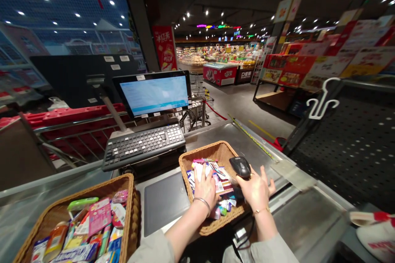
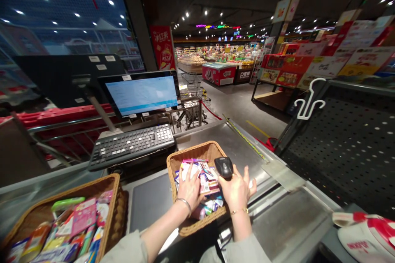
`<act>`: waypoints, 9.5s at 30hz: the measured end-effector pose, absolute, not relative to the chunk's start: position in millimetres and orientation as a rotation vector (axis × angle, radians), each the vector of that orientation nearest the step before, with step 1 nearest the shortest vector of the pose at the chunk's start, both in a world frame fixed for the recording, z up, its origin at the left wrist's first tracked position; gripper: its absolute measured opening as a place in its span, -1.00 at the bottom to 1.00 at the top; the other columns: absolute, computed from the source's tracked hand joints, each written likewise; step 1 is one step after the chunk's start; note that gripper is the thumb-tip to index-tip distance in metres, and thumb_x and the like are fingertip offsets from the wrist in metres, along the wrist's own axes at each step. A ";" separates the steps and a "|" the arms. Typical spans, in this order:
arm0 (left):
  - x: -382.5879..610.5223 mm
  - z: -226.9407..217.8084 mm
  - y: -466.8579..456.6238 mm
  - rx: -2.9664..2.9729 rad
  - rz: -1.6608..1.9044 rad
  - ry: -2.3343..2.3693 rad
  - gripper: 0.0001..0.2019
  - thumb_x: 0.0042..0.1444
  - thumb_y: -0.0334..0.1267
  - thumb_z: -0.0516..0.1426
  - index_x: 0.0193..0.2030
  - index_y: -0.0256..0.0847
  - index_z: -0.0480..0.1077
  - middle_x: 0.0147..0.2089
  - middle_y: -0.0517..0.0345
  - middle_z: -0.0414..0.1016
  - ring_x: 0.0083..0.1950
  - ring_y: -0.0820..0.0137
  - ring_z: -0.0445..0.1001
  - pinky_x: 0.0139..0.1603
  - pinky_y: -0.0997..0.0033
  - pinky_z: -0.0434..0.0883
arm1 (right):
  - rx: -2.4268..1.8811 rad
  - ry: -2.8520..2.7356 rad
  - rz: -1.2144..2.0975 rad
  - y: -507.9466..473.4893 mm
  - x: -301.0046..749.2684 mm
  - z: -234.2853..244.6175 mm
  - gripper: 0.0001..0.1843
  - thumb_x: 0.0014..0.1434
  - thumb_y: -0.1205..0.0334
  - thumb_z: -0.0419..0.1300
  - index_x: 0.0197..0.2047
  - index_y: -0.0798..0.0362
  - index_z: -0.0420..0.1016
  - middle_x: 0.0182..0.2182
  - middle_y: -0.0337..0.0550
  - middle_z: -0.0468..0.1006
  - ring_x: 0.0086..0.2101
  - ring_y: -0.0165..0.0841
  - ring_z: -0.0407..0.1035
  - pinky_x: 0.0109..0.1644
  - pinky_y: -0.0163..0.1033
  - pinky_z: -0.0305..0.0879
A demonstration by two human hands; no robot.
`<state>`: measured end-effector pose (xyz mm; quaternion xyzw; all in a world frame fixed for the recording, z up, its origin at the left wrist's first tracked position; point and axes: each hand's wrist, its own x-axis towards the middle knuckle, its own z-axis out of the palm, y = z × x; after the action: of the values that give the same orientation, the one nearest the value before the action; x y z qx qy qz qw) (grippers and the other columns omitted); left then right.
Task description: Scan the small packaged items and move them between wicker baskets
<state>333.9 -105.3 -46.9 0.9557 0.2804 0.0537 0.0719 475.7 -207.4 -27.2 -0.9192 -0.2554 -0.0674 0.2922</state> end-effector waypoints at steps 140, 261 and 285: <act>3.0 -25.8 -12.7 2.765 0.941 1.735 -0.69 0.05 -0.14 0.29 -0.03 0.00 0.50 0.35 0.11 0.33 0.44 -0.08 0.09 0.34 -0.57 -0.40 | -1.989 -1.596 0.095 -117.3 214.4 8.6 -0.63 0.02 0.14 0.18 -0.09 -0.08 0.60 0.09 -0.19 0.54 0.34 -0.09 0.00 0.35 0.15 -0.22; 299.5 -30.0 -28.7 2.997 0.837 0.614 -0.64 0.04 0.01 0.29 0.00 0.09 0.50 0.39 0.14 0.27 0.49 -0.05 -0.05 0.37 -0.54 -0.37 | -2.446 -0.723 -0.159 -198.9 439.8 -22.6 -0.49 0.05 -0.17 0.13 -0.06 -0.06 0.60 0.05 -0.07 0.56 0.32 -0.12 0.01 0.28 0.11 -0.17; 400.8 -69.3 -18.8 3.115 0.496 0.523 -0.76 0.18 -0.25 0.09 -0.04 0.02 0.49 0.42 0.14 0.21 0.52 0.02 -0.12 0.41 -0.47 -0.26 | -2.488 -0.655 -0.122 -197.1 479.0 -26.8 -0.56 0.10 -0.07 0.13 -0.01 -0.11 0.58 0.13 -0.22 0.51 0.34 -0.08 -0.06 0.32 0.20 -0.26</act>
<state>400.8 -18.8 -69.3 0.9739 0.1635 0.1552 -0.0278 479.0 -197.1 -26.8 -0.9275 -0.2442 -0.0456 0.2792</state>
